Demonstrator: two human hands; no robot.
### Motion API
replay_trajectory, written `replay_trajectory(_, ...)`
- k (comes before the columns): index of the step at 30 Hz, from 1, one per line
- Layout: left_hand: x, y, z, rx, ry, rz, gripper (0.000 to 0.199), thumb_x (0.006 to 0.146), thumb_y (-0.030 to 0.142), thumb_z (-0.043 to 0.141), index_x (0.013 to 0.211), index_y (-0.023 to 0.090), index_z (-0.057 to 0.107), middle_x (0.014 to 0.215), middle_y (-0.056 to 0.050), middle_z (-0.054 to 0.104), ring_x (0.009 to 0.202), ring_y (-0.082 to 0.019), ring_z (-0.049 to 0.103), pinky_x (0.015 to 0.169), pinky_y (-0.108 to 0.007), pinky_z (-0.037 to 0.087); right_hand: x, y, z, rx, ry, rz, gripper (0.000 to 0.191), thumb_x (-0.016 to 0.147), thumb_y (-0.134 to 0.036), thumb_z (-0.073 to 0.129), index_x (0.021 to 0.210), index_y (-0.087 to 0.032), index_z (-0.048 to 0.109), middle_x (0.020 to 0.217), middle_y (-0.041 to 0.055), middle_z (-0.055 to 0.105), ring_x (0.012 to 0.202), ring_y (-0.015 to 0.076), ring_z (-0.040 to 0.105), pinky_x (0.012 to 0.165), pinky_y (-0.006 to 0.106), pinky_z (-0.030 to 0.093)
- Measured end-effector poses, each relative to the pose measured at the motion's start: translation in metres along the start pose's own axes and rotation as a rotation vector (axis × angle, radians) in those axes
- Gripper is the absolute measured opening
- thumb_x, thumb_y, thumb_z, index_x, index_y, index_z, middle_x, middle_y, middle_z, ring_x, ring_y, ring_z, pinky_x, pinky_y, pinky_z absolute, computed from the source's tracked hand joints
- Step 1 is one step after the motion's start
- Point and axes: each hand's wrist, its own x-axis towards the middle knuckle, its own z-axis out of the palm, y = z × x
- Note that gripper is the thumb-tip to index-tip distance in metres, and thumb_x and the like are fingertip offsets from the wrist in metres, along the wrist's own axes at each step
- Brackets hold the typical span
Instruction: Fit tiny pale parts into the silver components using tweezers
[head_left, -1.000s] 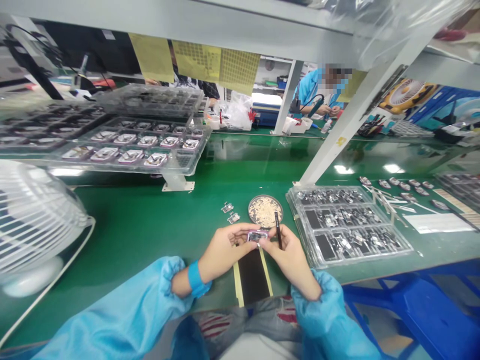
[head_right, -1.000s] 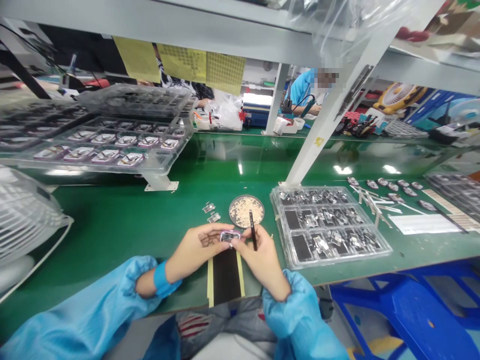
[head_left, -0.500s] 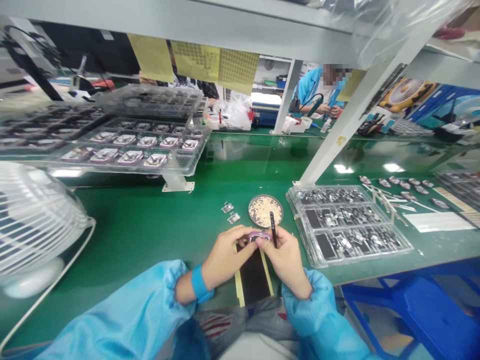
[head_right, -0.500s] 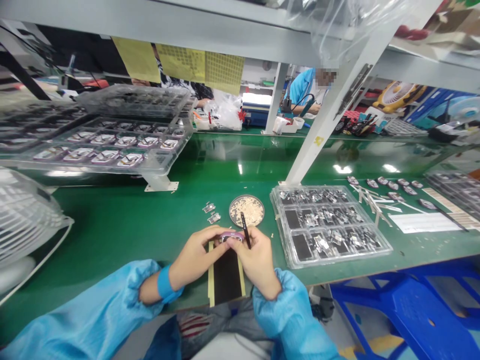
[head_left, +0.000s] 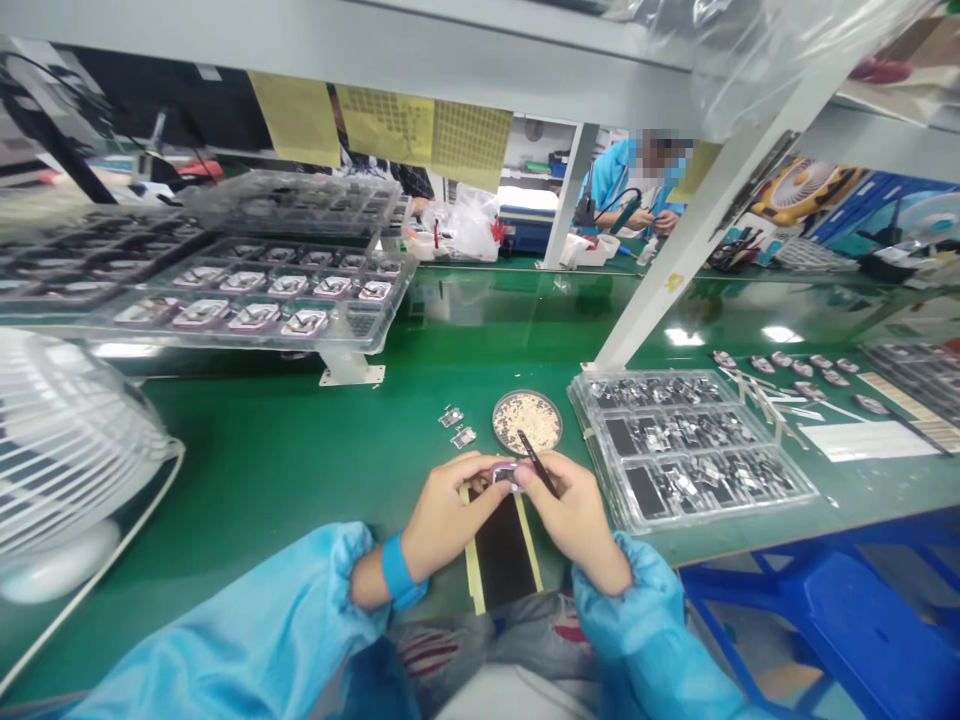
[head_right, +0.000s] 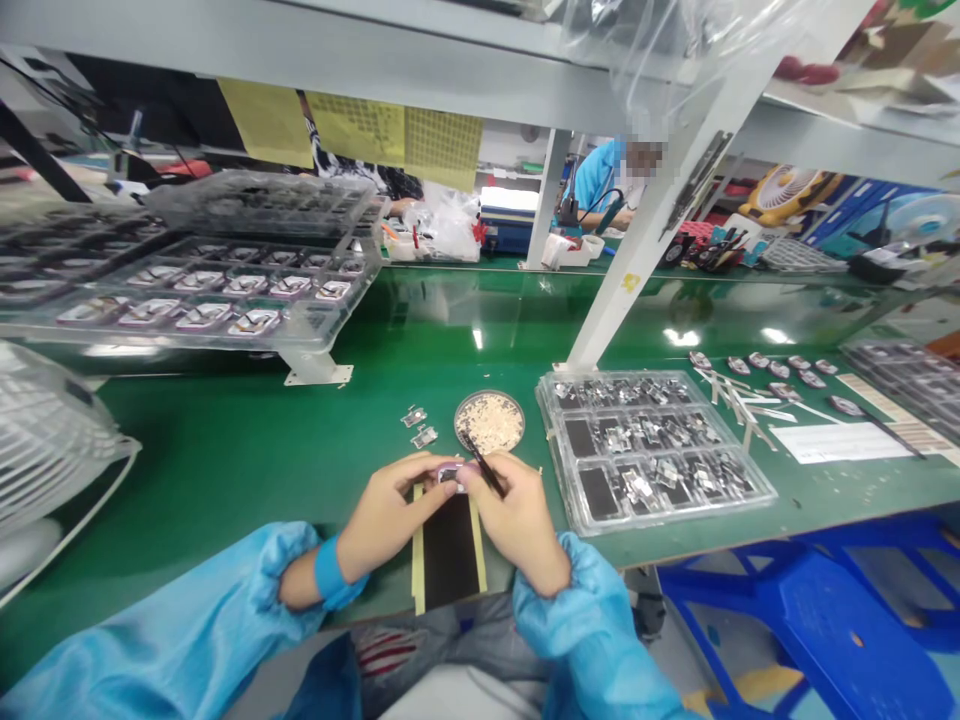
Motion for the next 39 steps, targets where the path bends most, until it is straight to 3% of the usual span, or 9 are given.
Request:
replay_trajectory(4, 0.001, 0.001, -0.002, 0.119, -0.005, 0.094, 0.022, 0.090, 0.018, 0.063, 0.108, 0.023, 0.075, 0.091, -0.004, 0.069, 0.083, -0.018, 0.062, 0.073, -0.027, 0.049, 0.000, -0.006, -0.008, -0.031, 0.058, -0.164, 0.015, 0.096, -0.027, 0.060, 0.101, -0.019, 0.072, 0.096, 0.0076, 0.068, 0.091, 0.0213, 0.064, 0.082, 0.033, 0.051)
replay_trajectory(7, 0.000, 0.000, -0.003, 0.196, -0.004, 0.131, 0.022, 0.092, 0.019, 0.061, 0.110, 0.024, 0.074, 0.090, -0.004, 0.067, 0.086, -0.019, 0.062, 0.077, -0.029, 0.049, 0.000, -0.006, -0.010, -0.046, 0.053, -0.200, 0.012, 0.092, -0.026, 0.065, 0.100, -0.021, 0.072, 0.096, 0.0079, 0.064, 0.088, 0.0214, 0.064, 0.076, 0.032, 0.053)
replay_trajectory(12, -0.001, -0.004, -0.003, 0.192, -0.007, 0.113, 0.022, 0.091, 0.017, 0.061, 0.109, 0.024, 0.073, 0.094, -0.004, 0.068, 0.089, -0.019, 0.063, 0.080, -0.028, 0.050, 0.001, 0.000, -0.010, -0.124, -0.031, -0.203, 0.011, 0.090, -0.031, 0.071, 0.094, -0.022, 0.074, 0.090, 0.0062, 0.061, 0.078, 0.0194, 0.061, 0.066, 0.030, 0.052)
replay_trajectory(19, 0.000, -0.004, -0.003, 0.236, 0.001, 0.102, 0.020, 0.090, 0.016, 0.061, 0.104, 0.023, 0.073, 0.089, -0.003, 0.066, 0.084, -0.018, 0.062, 0.074, -0.027, 0.049, 0.003, 0.003, -0.007, -0.155, -0.009, -0.237, 0.009, 0.091, -0.027, 0.069, 0.096, -0.023, 0.075, 0.088, 0.0045, 0.061, 0.078, 0.0182, 0.061, 0.069, 0.030, 0.051)
replay_trajectory(24, 0.002, -0.008, -0.004, 0.275, 0.003, 0.075, 0.020, 0.089, 0.015, 0.060, 0.102, 0.023, 0.074, 0.088, -0.002, 0.067, 0.083, -0.018, 0.062, 0.074, -0.028, 0.048, 0.013, -0.001, -0.006, -0.139, -0.083, -0.148, 0.011, 0.088, -0.030, 0.072, 0.082, -0.021, 0.071, 0.083, 0.0028, 0.063, 0.077, 0.0183, 0.061, 0.069, 0.029, 0.049)
replay_trajectory(27, 0.008, -0.014, -0.012, 0.300, 0.040, 0.053, 0.024, 0.089, 0.017, 0.060, 0.108, 0.024, 0.072, 0.090, -0.002, 0.068, 0.081, -0.017, 0.063, 0.075, -0.028, 0.049, 0.028, 0.001, -0.008, -0.168, -0.009, -0.130, 0.015, 0.091, -0.031, 0.068, 0.080, -0.020, 0.068, 0.083, 0.0035, 0.065, 0.077, 0.0193, 0.062, 0.070, 0.030, 0.050)
replay_trajectory(33, 0.061, -0.039, -0.057, 0.491, 0.193, 0.006, 0.030, 0.087, 0.022, 0.061, 0.117, 0.022, 0.066, 0.087, 0.000, 0.070, 0.080, -0.018, 0.066, 0.077, -0.028, 0.051, 0.046, 0.021, -0.019, -0.487, 0.109, -0.131, 0.026, 0.097, -0.032, 0.053, 0.107, -0.016, 0.071, 0.098, 0.0115, 0.066, 0.093, 0.0264, 0.063, 0.087, 0.040, 0.049)
replay_trajectory(36, 0.104, -0.053, -0.082, 0.556, 0.252, -0.016, 0.031, 0.091, 0.026, 0.057, 0.119, 0.017, 0.066, 0.089, -0.005, 0.072, 0.082, -0.021, 0.067, 0.080, -0.031, 0.052, 0.042, 0.026, -0.020, -0.404, 0.122, -0.120, 0.025, 0.096, -0.036, 0.056, 0.099, -0.017, 0.071, 0.093, 0.0094, 0.066, 0.087, 0.0244, 0.064, 0.081, 0.037, 0.050)
replay_trajectory(39, 0.131, -0.057, -0.094, 0.639, 0.305, -0.016, 0.040, 0.091, 0.030, 0.058, 0.125, 0.010, 0.064, 0.107, -0.016, 0.070, 0.104, -0.031, 0.064, 0.096, -0.043, 0.048, 0.031, 0.024, -0.021, -0.292, 0.165, -0.133, 0.028, 0.096, -0.042, 0.056, 0.091, -0.018, 0.070, 0.089, 0.0074, 0.066, 0.084, 0.0230, 0.063, 0.077, 0.033, 0.049)
